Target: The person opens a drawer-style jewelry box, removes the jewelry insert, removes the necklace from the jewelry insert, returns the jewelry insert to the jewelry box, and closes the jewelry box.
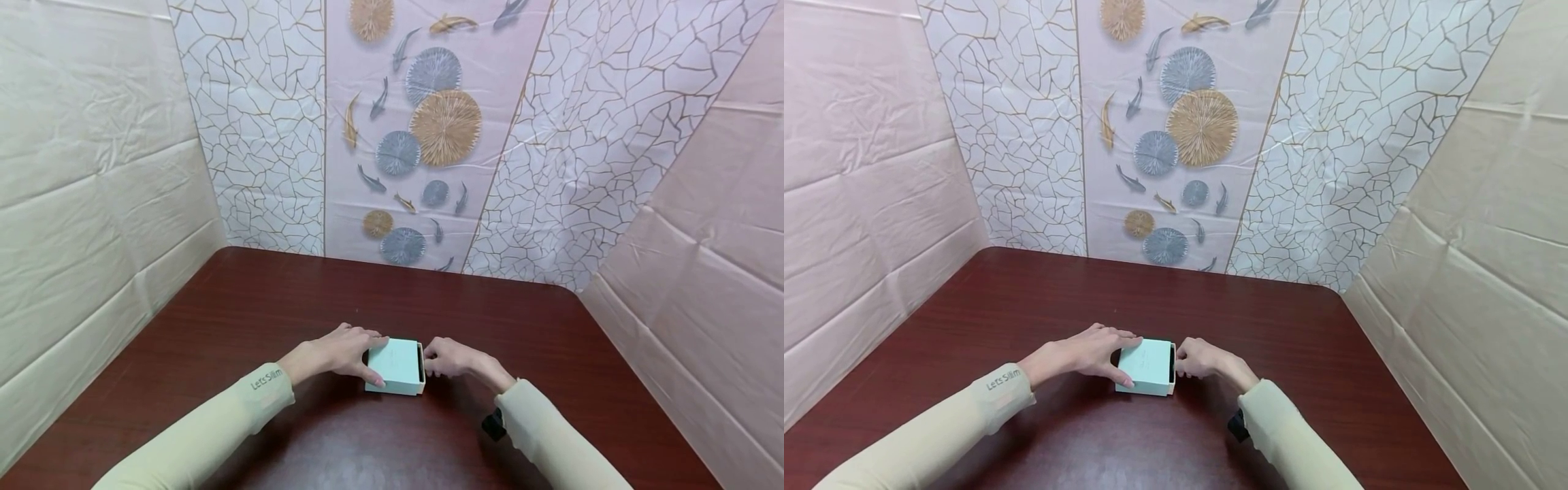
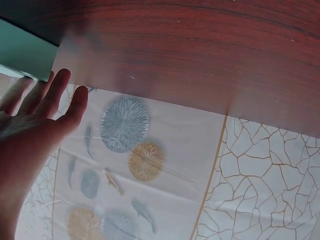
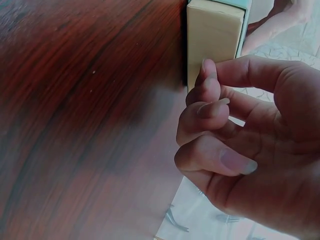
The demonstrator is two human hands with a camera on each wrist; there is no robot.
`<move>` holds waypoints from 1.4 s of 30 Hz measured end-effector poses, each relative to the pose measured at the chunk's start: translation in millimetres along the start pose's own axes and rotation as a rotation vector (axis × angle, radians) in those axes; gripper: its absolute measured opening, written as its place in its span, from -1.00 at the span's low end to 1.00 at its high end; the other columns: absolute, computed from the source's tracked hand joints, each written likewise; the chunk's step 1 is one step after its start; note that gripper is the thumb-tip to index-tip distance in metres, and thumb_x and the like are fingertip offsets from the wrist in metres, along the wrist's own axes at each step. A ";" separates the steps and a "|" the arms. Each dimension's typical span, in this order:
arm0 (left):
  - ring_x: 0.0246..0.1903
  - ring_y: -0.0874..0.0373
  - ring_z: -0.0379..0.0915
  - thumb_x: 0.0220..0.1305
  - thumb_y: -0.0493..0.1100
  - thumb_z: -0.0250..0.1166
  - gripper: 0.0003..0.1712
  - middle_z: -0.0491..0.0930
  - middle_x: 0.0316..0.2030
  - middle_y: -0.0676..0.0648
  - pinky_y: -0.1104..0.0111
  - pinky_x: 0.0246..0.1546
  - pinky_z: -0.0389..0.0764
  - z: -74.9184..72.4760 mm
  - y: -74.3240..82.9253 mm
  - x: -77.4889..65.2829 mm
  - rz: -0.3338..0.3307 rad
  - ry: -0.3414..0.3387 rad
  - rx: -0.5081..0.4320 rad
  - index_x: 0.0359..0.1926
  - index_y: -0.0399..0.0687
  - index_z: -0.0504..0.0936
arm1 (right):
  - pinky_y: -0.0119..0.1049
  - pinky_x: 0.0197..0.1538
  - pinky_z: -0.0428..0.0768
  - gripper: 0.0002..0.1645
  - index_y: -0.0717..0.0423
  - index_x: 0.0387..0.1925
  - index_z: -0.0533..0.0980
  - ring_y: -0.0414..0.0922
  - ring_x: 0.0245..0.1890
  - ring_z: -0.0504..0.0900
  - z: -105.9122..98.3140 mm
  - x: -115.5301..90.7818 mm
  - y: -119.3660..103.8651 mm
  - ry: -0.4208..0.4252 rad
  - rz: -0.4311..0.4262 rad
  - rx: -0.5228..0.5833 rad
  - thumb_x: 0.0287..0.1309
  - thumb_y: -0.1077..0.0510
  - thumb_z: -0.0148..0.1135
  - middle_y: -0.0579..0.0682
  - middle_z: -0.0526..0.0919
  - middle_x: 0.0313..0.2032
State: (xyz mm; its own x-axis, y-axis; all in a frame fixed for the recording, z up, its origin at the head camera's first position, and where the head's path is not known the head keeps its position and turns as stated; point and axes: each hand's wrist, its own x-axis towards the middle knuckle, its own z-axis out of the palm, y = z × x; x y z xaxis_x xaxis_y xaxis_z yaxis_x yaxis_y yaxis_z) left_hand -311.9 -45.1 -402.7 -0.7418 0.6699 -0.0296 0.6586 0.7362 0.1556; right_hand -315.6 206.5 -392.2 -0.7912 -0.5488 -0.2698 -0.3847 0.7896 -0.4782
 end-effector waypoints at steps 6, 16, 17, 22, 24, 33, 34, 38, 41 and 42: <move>0.22 0.03 0.43 -0.03 0.45 0.33 0.02 0.44 0.30 -0.05 0.02 0.20 0.36 -0.7 0.3 0.5 0.010 0.010 0.005 0.38 0.06 0.35 | -0.40 -0.59 0.32 -0.63 0.20 -0.53 0.60 -0.23 -0.70 0.33 -1.2 -0.1 1.0 0.002 0.015 -0.002 0.36 0.23 0.01 -0.11 0.48 -0.66; 0.22 0.04 0.43 -0.03 0.44 0.34 0.02 0.44 0.29 -0.06 0.02 0.19 0.36 -2.4 0.8 0.7 0.013 0.005 0.001 0.38 0.04 0.35 | -0.40 -0.59 0.32 -0.63 0.21 -0.52 0.61 -0.22 -0.69 0.33 -3.1 -1.5 0.2 -0.002 0.020 -0.004 0.37 0.22 0.01 -0.05 0.51 -0.65; 0.22 0.04 0.44 -0.03 0.44 0.34 0.02 0.45 0.29 -0.06 0.02 0.19 0.36 -2.7 0.9 0.8 0.012 0.005 0.002 0.38 0.05 0.35 | -0.40 -0.59 0.32 -0.63 0.21 -0.52 0.61 -0.22 -0.69 0.33 -3.5 -1.8 0.1 -0.002 0.020 -0.005 0.37 0.22 0.01 -0.03 0.52 -0.64; 0.22 0.05 0.44 -0.03 0.44 0.34 0.02 0.45 0.29 -0.06 0.05 0.19 0.39 -4.1 0.8 0.8 0.016 0.003 0.000 0.38 0.04 0.35 | -0.43 -0.61 0.31 -0.64 0.23 -0.53 0.61 -0.24 -0.69 0.34 -4.9 -2.9 1.2 -0.001 0.016 -0.017 0.35 0.23 0.02 0.01 0.55 -0.62; 0.22 0.05 0.44 -0.03 0.43 0.34 0.02 0.45 0.29 -0.07 0.06 0.17 0.41 -4.4 0.7 0.3 0.018 0.000 -0.006 0.38 0.04 0.35 | -0.43 -0.60 0.32 -0.65 0.23 -0.52 0.61 -0.25 -0.68 0.35 -5.0 -3.3 2.1 -0.003 0.020 -0.020 0.34 0.24 0.03 -0.04 0.54 -0.63; 0.22 0.05 0.44 -0.03 0.42 0.35 0.03 0.43 0.30 -0.12 0.13 0.16 0.46 -4.0 0.7 -0.9 0.024 -0.006 -0.030 0.38 0.01 0.34 | -0.41 -0.60 0.32 -0.67 0.25 -0.50 0.60 -0.24 -0.68 0.35 -5.8 -4.8 4.8 -0.010 0.026 -0.008 0.33 0.27 0.02 -0.07 0.51 -0.64; 0.22 0.05 0.44 -0.03 0.42 0.35 0.03 0.43 0.30 -0.12 0.15 0.16 0.47 -4.0 0.7 -0.7 0.023 -0.007 -0.032 0.38 0.01 0.34 | -0.41 -0.60 0.32 -0.67 0.25 -0.50 0.60 -0.24 -0.68 0.34 -5.9 -4.9 5.3 -0.010 0.025 -0.007 0.34 0.26 0.02 -0.05 0.52 -0.64; 0.20 0.05 0.46 -0.02 0.41 0.36 0.03 0.43 0.30 -0.11 0.19 0.15 0.49 -4.4 1.0 0.1 0.020 -0.011 -0.036 0.39 0.01 0.34 | -0.41 -0.60 0.32 -0.67 0.26 -0.50 0.60 -0.24 -0.70 0.34 -6.4 -6.2 6.9 -0.009 0.023 -0.003 0.34 0.26 0.02 0.04 0.56 -0.63; 0.21 0.05 0.45 -0.03 0.41 0.36 0.03 0.42 0.31 -0.10 0.19 0.15 0.49 -4.5 1.3 0.3 0.015 -0.016 -0.034 0.39 0.02 0.34 | -0.42 -0.60 0.32 -0.68 0.28 -0.50 0.60 -0.25 -0.71 0.33 -6.6 -7.1 7.7 -0.011 0.023 -0.001 0.32 0.28 0.02 0.05 0.55 -0.63; 0.21 0.05 0.45 -0.03 0.41 0.36 0.03 0.42 0.31 -0.10 0.19 0.15 0.49 -4.5 1.5 0.3 0.012 -0.016 -0.034 0.39 0.02 0.34 | -0.43 -0.60 0.32 -0.68 0.28 -0.49 0.60 -0.25 -0.71 0.33 -6.8 -7.3 7.9 -0.013 0.027 0.001 0.31 0.29 0.01 0.04 0.55 -0.64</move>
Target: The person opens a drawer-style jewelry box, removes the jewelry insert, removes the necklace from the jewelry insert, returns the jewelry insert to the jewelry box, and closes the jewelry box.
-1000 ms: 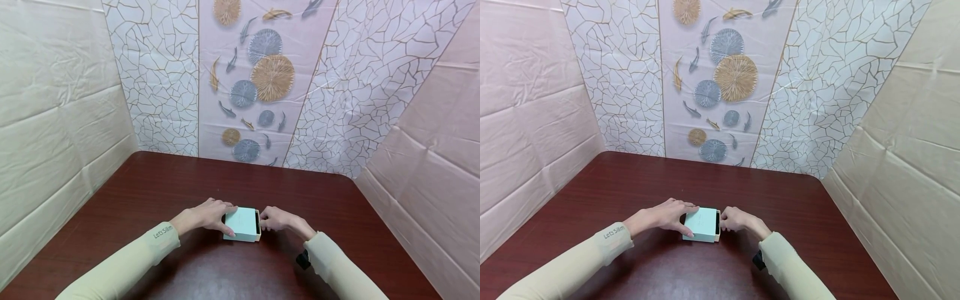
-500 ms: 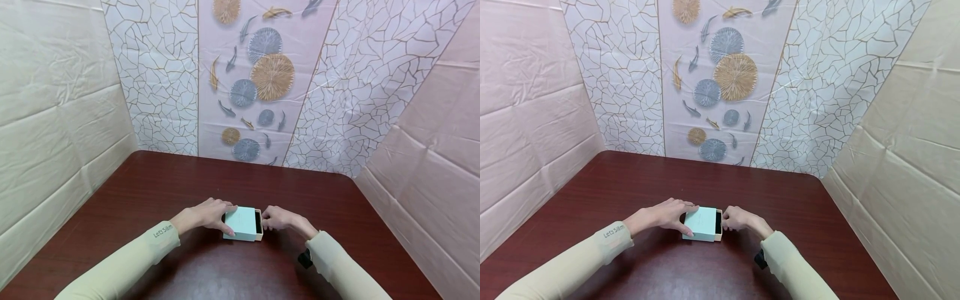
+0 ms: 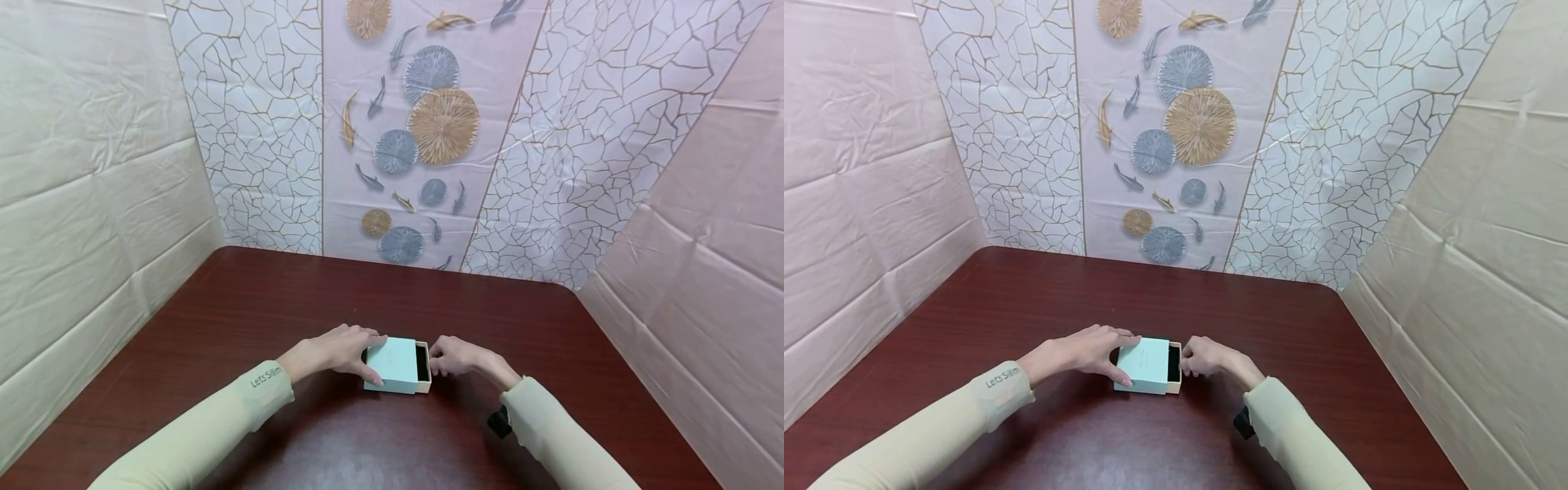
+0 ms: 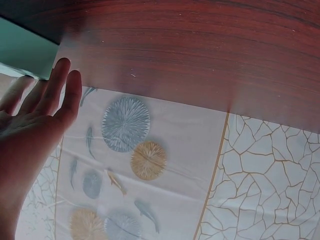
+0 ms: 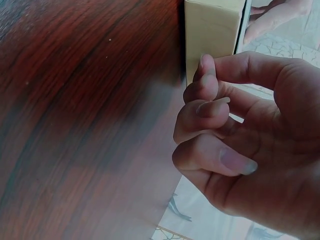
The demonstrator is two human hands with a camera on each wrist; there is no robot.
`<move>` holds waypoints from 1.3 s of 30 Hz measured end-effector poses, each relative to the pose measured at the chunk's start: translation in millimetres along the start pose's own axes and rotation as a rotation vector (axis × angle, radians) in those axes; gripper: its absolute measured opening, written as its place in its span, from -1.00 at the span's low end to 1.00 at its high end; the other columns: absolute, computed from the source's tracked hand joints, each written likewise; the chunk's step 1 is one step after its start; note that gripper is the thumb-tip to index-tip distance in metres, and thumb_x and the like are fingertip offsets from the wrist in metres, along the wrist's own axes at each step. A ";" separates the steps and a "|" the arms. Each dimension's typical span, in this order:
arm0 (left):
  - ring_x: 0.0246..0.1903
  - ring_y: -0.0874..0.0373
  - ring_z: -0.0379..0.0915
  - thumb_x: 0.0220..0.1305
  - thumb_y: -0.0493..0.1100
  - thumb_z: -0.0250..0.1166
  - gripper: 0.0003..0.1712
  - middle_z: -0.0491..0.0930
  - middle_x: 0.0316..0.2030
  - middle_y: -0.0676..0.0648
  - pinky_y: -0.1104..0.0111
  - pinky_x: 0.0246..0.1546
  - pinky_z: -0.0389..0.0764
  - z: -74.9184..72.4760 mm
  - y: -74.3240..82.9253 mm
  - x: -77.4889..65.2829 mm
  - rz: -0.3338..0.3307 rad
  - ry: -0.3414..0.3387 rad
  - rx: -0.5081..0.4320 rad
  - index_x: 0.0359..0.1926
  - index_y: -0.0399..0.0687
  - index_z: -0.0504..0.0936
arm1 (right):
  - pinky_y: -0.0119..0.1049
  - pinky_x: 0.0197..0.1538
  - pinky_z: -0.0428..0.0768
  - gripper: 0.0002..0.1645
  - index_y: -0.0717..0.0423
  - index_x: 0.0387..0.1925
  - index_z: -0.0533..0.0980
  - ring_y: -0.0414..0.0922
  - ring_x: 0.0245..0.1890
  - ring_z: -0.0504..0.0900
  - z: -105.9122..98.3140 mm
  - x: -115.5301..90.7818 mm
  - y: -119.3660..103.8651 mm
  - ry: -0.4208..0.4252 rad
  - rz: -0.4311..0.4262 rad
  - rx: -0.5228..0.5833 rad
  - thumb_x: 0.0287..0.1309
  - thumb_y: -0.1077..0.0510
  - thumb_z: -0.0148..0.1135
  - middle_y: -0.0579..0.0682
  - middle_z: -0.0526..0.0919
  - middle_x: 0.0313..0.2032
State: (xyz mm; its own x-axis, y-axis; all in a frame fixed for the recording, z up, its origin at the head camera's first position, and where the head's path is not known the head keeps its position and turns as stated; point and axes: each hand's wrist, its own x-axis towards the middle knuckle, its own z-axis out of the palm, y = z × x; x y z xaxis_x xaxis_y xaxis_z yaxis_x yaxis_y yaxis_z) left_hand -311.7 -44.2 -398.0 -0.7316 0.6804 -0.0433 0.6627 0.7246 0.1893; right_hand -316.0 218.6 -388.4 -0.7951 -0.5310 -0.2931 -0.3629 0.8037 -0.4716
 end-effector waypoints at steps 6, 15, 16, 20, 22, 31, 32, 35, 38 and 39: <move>0.23 0.05 0.43 -0.03 0.41 0.37 0.03 0.41 0.31 -0.10 0.19 0.18 0.47 1.2 -0.4 -0.4 -0.010 -0.001 -0.017 0.39 0.02 0.33 | -0.43 -0.60 0.31 -0.68 0.26 -0.50 0.60 -0.24 -0.71 0.32 -0.2 -0.1 1.5 -0.001 0.030 0.009 0.31 0.28 0.02 0.04 0.54 -0.64; 0.22 0.05 0.43 -0.03 0.40 0.37 0.03 0.40 0.32 -0.11 0.18 0.18 0.47 0.8 -0.7 0.3 -0.014 -0.006 -0.035 0.40 0.02 0.32 | -0.44 -0.61 0.31 -0.65 0.20 -0.54 0.60 -0.25 -0.71 0.34 -2.6 -2.5 3.7 0.005 0.040 -0.011 0.33 0.25 0.03 -0.07 0.49 -0.68; 0.22 0.05 0.43 -0.03 0.40 0.38 0.04 0.40 0.32 -0.11 0.18 0.18 0.47 0.7 -0.6 0.4 -0.014 -0.007 -0.037 0.39 0.02 0.33 | -0.44 -0.61 0.31 -0.65 0.19 -0.54 0.60 -0.25 -0.70 0.34 -3.0 -2.8 4.1 0.006 0.038 -0.015 0.33 0.25 0.03 -0.06 0.50 -0.68; 0.22 0.04 0.42 -0.03 0.39 0.38 0.04 0.40 0.32 -0.11 0.17 0.18 0.47 0.1 -0.3 0.1 -0.019 -0.007 -0.044 0.39 0.02 0.33 | -0.42 -0.60 0.31 -0.66 0.19 -0.54 0.60 -0.24 -0.69 0.35 -3.5 -3.5 6.2 0.010 0.041 -0.014 0.34 0.25 0.03 -0.03 0.52 -0.66; 0.22 0.03 0.42 -0.03 0.39 0.38 0.04 0.39 0.32 -0.11 0.17 0.18 0.47 -0.1 0.0 -0.3 -0.020 -0.009 -0.051 0.40 0.01 0.32 | -0.41 -0.60 0.31 -0.66 0.18 -0.54 0.60 -0.24 -0.68 0.35 -3.3 -4.1 7.0 0.010 0.044 -0.012 0.34 0.25 0.04 -0.04 0.51 -0.66; 0.22 0.02 0.42 -0.04 0.39 0.38 0.05 0.38 0.33 -0.12 0.16 0.18 0.47 0.8 0.1 -0.4 -0.022 -0.013 -0.059 0.40 0.02 0.31 | -0.42 -0.60 0.32 -0.67 0.16 -0.54 0.60 -0.25 -0.67 0.37 -5.3 -6.0 8.7 -0.002 0.060 -0.016 0.32 0.25 0.04 -0.02 0.53 -0.66; 0.22 0.02 0.42 -0.04 0.39 0.38 0.05 0.38 0.33 -0.11 0.16 0.18 0.47 0.8 0.0 -0.2 -0.022 -0.012 -0.060 0.40 0.02 0.31 | -0.42 -0.59 0.33 -0.67 0.17 -0.54 0.60 -0.24 -0.67 0.38 -5.5 -6.2 9.0 -0.002 0.060 -0.016 0.31 0.26 0.04 -0.02 0.53 -0.66; 0.22 0.02 0.42 -0.04 0.39 0.39 0.05 0.39 0.32 -0.11 0.16 0.18 0.47 1.0 -0.2 0.1 -0.023 -0.011 -0.059 0.40 0.02 0.32 | -0.42 -0.59 0.33 -0.69 0.19 -0.54 0.59 -0.24 -0.67 0.38 -5.8 -6.9 10.3 0.000 0.057 -0.016 0.28 0.29 0.03 -0.04 0.51 -0.67; 0.22 0.02 0.42 -0.04 0.38 0.39 0.05 0.39 0.32 -0.11 0.16 0.18 0.47 1.2 -0.4 0.1 -0.023 -0.010 -0.060 0.40 0.02 0.31 | -0.43 -0.60 0.33 -0.70 0.19 -0.56 0.58 -0.23 -0.68 0.38 -5.8 -7.3 11.9 0.001 0.053 -0.016 0.24 0.30 0.03 -0.04 0.49 -0.68; 0.22 0.02 0.42 -0.04 0.38 0.39 0.05 0.39 0.32 -0.12 0.16 0.18 0.47 1.6 -0.5 0.2 -0.022 -0.009 -0.060 0.40 0.01 0.32 | -0.43 -0.60 0.33 -0.70 0.20 -0.57 0.58 -0.23 -0.68 0.38 -5.7 -7.4 12.4 0.001 0.052 -0.014 0.24 0.31 0.03 -0.04 0.49 -0.69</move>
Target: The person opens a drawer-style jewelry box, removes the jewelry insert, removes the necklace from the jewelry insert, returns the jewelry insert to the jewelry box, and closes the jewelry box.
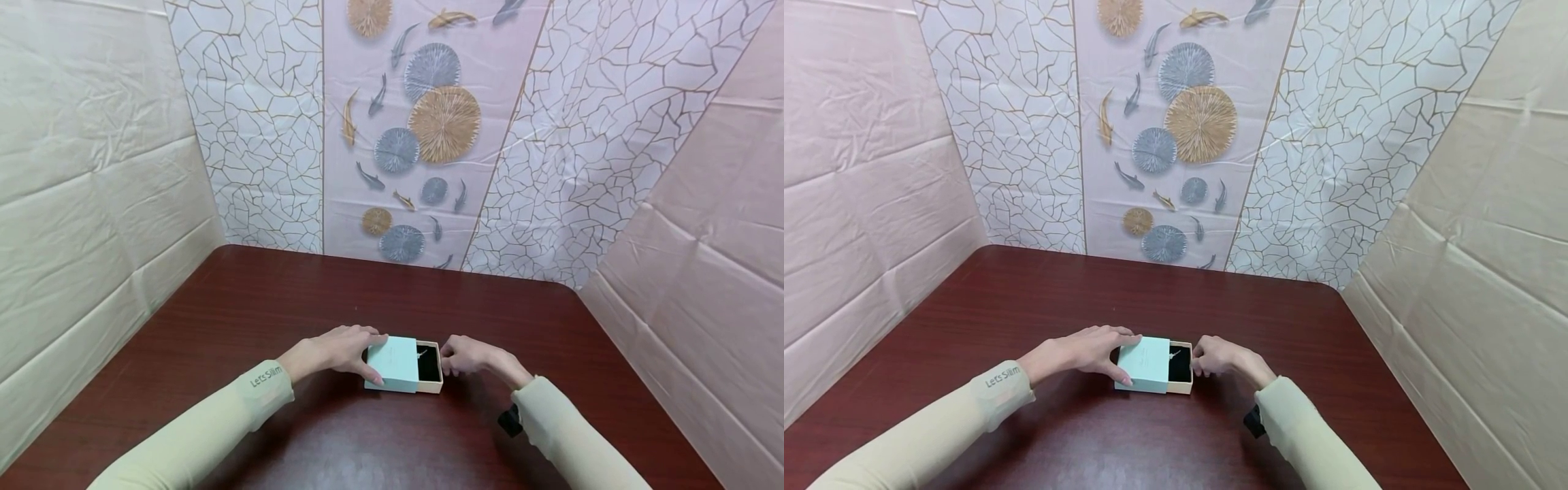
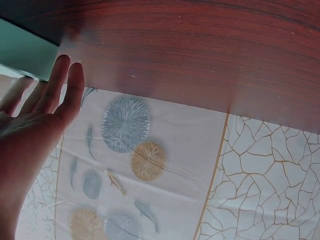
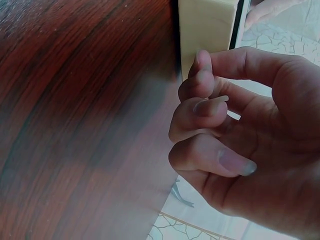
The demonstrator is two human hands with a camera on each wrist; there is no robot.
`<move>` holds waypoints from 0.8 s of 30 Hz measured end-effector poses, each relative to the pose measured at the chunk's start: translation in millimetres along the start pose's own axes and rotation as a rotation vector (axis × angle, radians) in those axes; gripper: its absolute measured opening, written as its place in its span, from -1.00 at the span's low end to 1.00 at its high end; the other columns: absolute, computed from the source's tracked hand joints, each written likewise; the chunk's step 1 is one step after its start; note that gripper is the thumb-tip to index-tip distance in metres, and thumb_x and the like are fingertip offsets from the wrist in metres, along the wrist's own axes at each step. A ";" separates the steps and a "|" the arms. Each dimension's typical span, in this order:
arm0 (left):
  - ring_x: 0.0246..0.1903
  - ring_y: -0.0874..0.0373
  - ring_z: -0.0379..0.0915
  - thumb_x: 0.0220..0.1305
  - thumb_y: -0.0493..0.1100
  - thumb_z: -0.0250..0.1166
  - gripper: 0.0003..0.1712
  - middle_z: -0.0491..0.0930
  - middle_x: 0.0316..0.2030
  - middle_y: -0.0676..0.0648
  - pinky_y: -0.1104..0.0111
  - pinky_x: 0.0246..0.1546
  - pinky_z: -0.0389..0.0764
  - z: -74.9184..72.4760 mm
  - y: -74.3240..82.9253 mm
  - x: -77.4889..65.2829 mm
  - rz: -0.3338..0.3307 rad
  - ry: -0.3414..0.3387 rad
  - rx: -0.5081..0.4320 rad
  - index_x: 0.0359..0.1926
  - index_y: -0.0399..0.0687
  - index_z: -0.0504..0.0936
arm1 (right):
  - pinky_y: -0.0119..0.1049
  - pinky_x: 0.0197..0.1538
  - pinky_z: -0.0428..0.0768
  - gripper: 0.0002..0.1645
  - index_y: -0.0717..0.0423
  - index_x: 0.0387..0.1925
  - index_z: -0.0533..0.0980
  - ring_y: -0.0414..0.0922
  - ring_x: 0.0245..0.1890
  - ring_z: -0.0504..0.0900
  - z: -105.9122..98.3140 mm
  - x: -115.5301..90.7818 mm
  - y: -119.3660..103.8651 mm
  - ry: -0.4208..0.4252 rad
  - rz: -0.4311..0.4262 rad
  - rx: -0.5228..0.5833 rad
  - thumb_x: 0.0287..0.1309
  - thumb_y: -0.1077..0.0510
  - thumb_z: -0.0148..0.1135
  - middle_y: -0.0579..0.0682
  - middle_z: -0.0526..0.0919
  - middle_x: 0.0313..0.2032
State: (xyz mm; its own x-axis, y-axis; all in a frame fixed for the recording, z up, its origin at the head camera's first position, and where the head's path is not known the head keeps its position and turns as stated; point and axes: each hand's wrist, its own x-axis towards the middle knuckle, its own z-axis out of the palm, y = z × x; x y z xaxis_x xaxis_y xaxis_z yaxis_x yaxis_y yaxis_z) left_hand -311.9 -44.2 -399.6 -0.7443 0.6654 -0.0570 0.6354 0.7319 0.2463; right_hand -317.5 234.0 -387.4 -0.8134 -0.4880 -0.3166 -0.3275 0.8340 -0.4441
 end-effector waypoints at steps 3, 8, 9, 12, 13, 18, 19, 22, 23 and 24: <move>0.22 0.02 0.42 -0.04 0.38 0.39 0.05 0.39 0.32 -0.12 0.16 0.18 0.46 0.0 -0.1 0.0 0.000 -0.001 -0.001 0.40 0.01 0.31 | -0.43 -0.61 0.33 -0.71 0.21 -0.57 0.58 -0.22 -0.69 0.37 0.0 -0.6 0.7 0.000 -0.007 -0.001 0.23 0.31 0.03 -0.03 0.50 -0.68; 0.22 0.01 0.41 -0.04 0.38 0.39 0.05 0.38 0.32 -0.12 0.15 0.18 0.46 -0.2 0.2 -0.2 -0.001 -0.003 -0.006 0.40 0.01 0.31 | -0.43 -0.61 0.32 -0.71 0.23 -0.56 0.58 -0.24 -0.70 0.36 0.0 -1.8 0.9 -0.004 -0.016 -0.014 0.22 0.32 0.02 -0.06 0.47 -0.70; 0.22 0.01 0.42 -0.04 0.38 0.39 0.05 0.38 0.32 -0.12 0.15 0.18 0.46 -0.3 0.3 -0.3 -0.001 -0.003 -0.006 0.40 0.01 0.31 | -0.43 -0.61 0.32 -0.71 0.24 -0.56 0.58 -0.24 -0.71 0.35 0.0 -2.1 0.8 -0.005 -0.015 -0.015 0.22 0.31 0.03 -0.07 0.46 -0.70; 0.22 0.02 0.41 -0.04 0.38 0.39 0.05 0.39 0.32 -0.12 0.16 0.19 0.46 -0.5 0.2 -0.8 -0.001 -0.002 -0.005 0.40 0.01 0.31 | -0.43 -0.62 0.31 -0.71 0.23 -0.56 0.58 -0.25 -0.71 0.34 -0.7 -2.9 0.3 -0.009 -0.006 -0.018 0.23 0.31 0.03 -0.08 0.46 -0.71; 0.22 0.02 0.42 -0.04 0.38 0.39 0.05 0.39 0.32 -0.12 0.16 0.19 0.46 -0.3 0.2 -0.7 0.001 0.000 -0.005 0.40 0.01 0.31 | -0.44 -0.62 0.31 -0.70 0.22 -0.56 0.58 -0.25 -0.71 0.35 -1.0 -3.1 0.3 -0.008 -0.002 -0.021 0.24 0.30 0.03 -0.09 0.46 -0.70; 0.23 0.00 0.41 -0.04 0.37 0.39 0.04 0.38 0.33 -0.12 0.14 0.19 0.45 0.9 -0.1 -0.8 0.001 0.000 -0.010 0.40 0.01 0.31 | -0.43 -0.61 0.29 -0.67 0.18 -0.56 0.59 -0.25 -0.72 0.33 -2.1 -3.4 0.9 -0.007 0.016 -0.021 0.29 0.28 0.03 -0.10 0.48 -0.70; 0.23 0.00 0.40 -0.04 0.37 0.39 0.04 0.38 0.33 -0.12 0.14 0.19 0.45 1.1 -0.2 -0.8 0.000 0.000 -0.012 0.40 0.02 0.31 | -0.43 -0.62 0.28 -0.67 0.18 -0.56 0.59 -0.25 -0.72 0.33 -2.1 -3.7 1.1 -0.007 0.015 -0.021 0.30 0.27 0.03 -0.10 0.47 -0.70; 0.24 -0.02 0.39 -0.04 0.37 0.39 0.05 0.37 0.33 -0.12 0.13 0.20 0.44 1.5 -0.4 -0.7 -0.003 0.000 -0.013 0.41 0.02 0.30 | -0.44 -0.62 0.27 -0.66 0.18 -0.56 0.59 -0.25 -0.73 0.31 -2.5 -4.0 1.2 -0.012 0.020 -0.017 0.30 0.26 0.02 -0.11 0.45 -0.71; 0.24 -0.02 0.38 -0.03 0.37 0.39 0.05 0.37 0.34 -0.12 0.12 0.20 0.44 1.4 -0.4 -0.8 -0.003 0.000 -0.012 0.41 0.02 0.30 | -0.44 -0.62 0.27 -0.66 0.18 -0.56 0.59 -0.25 -0.73 0.31 -2.6 -4.3 1.2 -0.012 0.022 -0.017 0.30 0.26 0.02 -0.11 0.45 -0.70; 0.25 -0.02 0.38 -0.03 0.37 0.39 0.04 0.37 0.34 -0.12 0.12 0.20 0.44 1.3 -0.4 -0.9 -0.003 0.000 -0.012 0.41 0.02 0.30 | -0.43 -0.62 0.27 -0.67 0.18 -0.56 0.59 -0.25 -0.72 0.31 -2.6 -4.7 1.2 -0.012 0.022 -0.017 0.30 0.26 0.02 -0.11 0.45 -0.70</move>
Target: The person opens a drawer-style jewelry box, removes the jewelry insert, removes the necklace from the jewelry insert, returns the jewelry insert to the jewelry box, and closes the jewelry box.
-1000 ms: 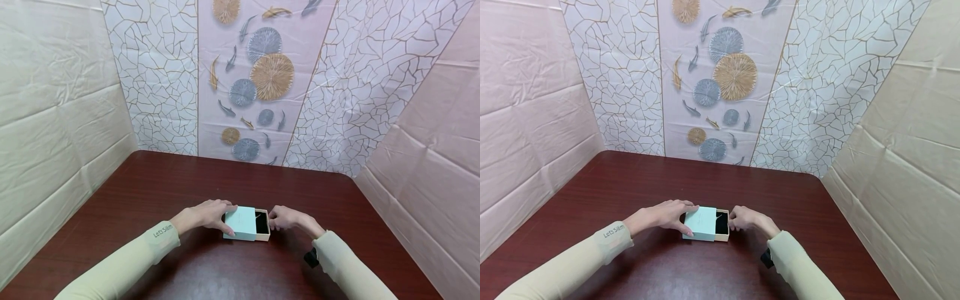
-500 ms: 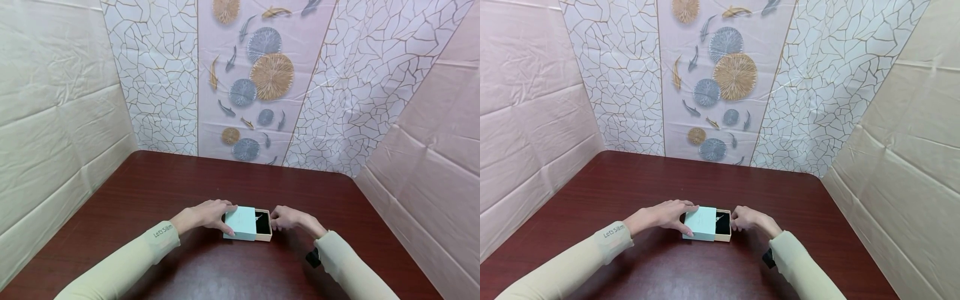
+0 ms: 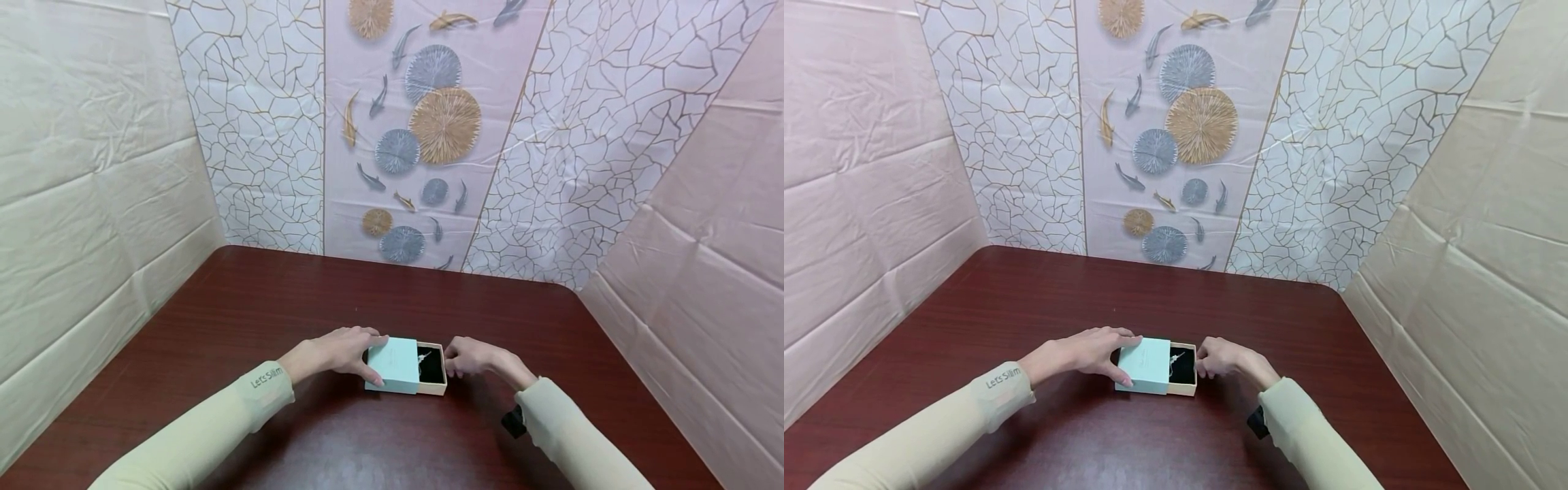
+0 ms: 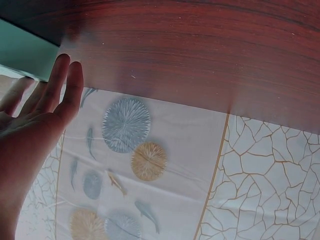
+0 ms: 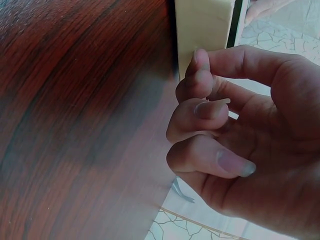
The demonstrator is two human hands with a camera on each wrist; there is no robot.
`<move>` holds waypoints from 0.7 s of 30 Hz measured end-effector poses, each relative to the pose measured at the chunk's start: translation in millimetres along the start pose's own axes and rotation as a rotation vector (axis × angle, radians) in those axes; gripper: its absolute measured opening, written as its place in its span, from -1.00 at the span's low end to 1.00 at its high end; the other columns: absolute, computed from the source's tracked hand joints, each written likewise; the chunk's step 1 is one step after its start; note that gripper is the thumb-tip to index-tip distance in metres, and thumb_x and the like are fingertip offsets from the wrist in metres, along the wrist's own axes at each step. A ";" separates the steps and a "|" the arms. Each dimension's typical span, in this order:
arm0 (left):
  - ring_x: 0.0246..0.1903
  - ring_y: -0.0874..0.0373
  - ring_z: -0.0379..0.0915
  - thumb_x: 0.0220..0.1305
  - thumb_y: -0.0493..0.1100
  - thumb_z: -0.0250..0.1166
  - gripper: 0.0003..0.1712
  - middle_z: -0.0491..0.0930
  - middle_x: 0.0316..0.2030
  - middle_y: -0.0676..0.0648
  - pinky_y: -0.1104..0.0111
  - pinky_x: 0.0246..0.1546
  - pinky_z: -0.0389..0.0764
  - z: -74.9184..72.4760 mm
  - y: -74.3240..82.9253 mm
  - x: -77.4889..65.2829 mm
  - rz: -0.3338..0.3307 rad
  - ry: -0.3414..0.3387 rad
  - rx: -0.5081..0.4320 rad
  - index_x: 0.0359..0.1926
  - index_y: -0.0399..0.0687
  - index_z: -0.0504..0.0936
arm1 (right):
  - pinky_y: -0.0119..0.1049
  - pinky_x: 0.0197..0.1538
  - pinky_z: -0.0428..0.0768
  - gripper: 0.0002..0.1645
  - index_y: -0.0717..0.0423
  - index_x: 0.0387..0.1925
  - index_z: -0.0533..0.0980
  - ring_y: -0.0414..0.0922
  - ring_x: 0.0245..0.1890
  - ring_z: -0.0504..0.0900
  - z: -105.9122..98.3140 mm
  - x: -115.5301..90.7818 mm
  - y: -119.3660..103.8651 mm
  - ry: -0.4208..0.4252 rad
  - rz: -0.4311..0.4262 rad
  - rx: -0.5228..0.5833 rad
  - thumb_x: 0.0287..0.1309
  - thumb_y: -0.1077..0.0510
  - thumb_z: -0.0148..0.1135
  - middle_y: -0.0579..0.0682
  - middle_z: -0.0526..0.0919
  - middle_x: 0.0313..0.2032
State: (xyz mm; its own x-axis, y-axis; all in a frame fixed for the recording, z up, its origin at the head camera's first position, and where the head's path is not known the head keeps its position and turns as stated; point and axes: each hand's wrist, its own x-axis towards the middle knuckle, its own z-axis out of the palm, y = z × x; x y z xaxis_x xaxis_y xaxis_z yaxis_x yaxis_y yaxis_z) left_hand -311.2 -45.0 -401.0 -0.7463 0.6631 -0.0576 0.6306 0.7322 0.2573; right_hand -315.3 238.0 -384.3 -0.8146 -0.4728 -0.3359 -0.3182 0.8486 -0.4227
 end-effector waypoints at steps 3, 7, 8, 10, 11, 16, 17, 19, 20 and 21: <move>0.25 -0.02 0.39 -0.03 0.36 0.40 0.05 0.36 0.34 -0.14 0.13 0.20 0.45 -0.7 0.7 -0.6 0.007 0.002 -0.004 0.41 0.00 0.30 | -0.43 -0.62 0.27 -0.69 0.18 -0.56 0.59 -0.25 -0.72 0.32 -0.2 -1.3 0.8 0.003 -0.015 -0.001 0.26 0.28 0.03 -0.10 0.46 -0.70; 0.24 -0.02 0.40 -0.02 0.35 0.40 0.05 0.36 0.34 -0.16 0.13 0.19 0.46 -1.7 2.0 -1.8 0.015 0.004 -0.009 0.41 -0.03 0.30 | -0.43 -0.62 0.26 -0.72 0.23 -0.56 0.58 -0.26 -0.72 0.31 -0.8 -3.7 1.4 0.008 -0.043 0.001 0.20 0.32 0.04 -0.09 0.48 -0.70; 0.24 -0.01 0.40 -0.02 0.35 0.40 0.05 0.36 0.34 -0.16 0.13 0.19 0.46 -1.9 2.2 -1.9 0.016 0.004 -0.007 0.41 -0.03 0.30 | -0.43 -0.62 0.26 -0.73 0.23 -0.56 0.58 -0.26 -0.73 0.31 -0.9 -4.3 1.4 0.008 -0.044 0.002 0.19 0.33 0.04 -0.09 0.48 -0.71; 0.24 -0.01 0.41 -0.02 0.35 0.40 0.05 0.37 0.33 -0.16 0.14 0.19 0.46 -1.9 2.3 -1.8 0.017 0.004 -0.003 0.41 -0.02 0.30 | -0.43 -0.62 0.26 -0.74 0.24 -0.56 0.59 -0.26 -0.73 0.31 -1.0 -4.9 2.2 0.011 -0.043 0.001 0.19 0.33 0.05 -0.08 0.48 -0.71; 0.23 -0.01 0.41 -0.02 0.35 0.40 0.05 0.37 0.33 -0.16 0.14 0.18 0.46 -2.0 2.3 -1.7 0.018 0.003 -0.003 0.41 -0.02 0.30 | -0.43 -0.62 0.26 -0.74 0.25 -0.55 0.59 -0.27 -0.73 0.31 -1.1 -5.0 2.6 0.013 -0.041 0.001 0.18 0.33 0.05 -0.08 0.48 -0.71; 0.22 0.01 0.42 -0.03 0.36 0.40 0.05 0.38 0.33 -0.14 0.15 0.17 0.47 -2.1 1.7 -0.9 0.017 0.004 0.004 0.41 -0.01 0.30 | -0.44 -0.62 0.27 -0.73 0.21 -0.54 0.63 -0.23 -0.72 0.37 -1.8 -4.7 3.8 0.021 -0.029 -0.007 0.19 0.34 0.06 -0.05 0.52 -0.71; 0.22 0.01 0.42 -0.03 0.36 0.40 0.05 0.38 0.33 -0.13 0.15 0.17 0.47 -2.0 1.7 -0.8 0.016 0.005 0.005 0.41 -0.01 0.30 | -0.44 -0.62 0.27 -0.73 0.20 -0.52 0.64 -0.20 -0.71 0.41 -2.2 -4.8 3.4 0.021 -0.016 -0.011 0.19 0.34 0.06 -0.03 0.55 -0.71; 0.22 0.01 0.42 -0.03 0.36 0.40 0.05 0.37 0.33 -0.13 0.15 0.18 0.46 -1.6 1.6 -0.6 0.015 0.004 0.007 0.41 -0.01 0.30 | -0.43 -0.61 0.29 -0.74 0.17 -0.47 0.66 -0.12 -0.68 0.50 -3.1 -5.9 1.0 0.034 0.021 -0.023 0.21 0.33 0.07 0.01 0.60 -0.69; 0.23 0.01 0.42 -0.03 0.36 0.39 0.05 0.37 0.33 -0.14 0.15 0.18 0.46 -1.5 1.6 -0.6 0.014 0.003 0.006 0.41 -0.01 0.30 | -0.42 -0.61 0.31 -0.74 0.16 -0.46 0.66 -0.09 -0.66 0.54 -3.5 -6.8 -0.8 0.051 0.043 -0.032 0.22 0.33 0.07 0.02 0.63 -0.68; 0.23 0.00 0.41 -0.03 0.36 0.39 0.05 0.37 0.33 -0.14 0.15 0.18 0.46 -1.3 1.7 -0.5 0.014 0.002 0.004 0.41 -0.01 0.30 | -0.41 -0.59 0.33 -0.74 0.14 -0.45 0.66 -0.08 -0.64 0.56 -4.2 -7.8 -3.2 0.076 0.061 -0.050 0.24 0.31 0.07 0.03 0.64 -0.67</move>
State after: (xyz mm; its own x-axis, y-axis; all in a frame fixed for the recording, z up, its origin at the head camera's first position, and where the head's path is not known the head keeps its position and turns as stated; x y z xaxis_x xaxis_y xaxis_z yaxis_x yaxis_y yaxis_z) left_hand -310.0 -44.2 -399.2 -0.7377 0.6730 -0.0524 0.6420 0.7235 0.2539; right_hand -310.0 240.0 -376.8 -0.8668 -0.4026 -0.2941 -0.2897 0.8868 -0.3600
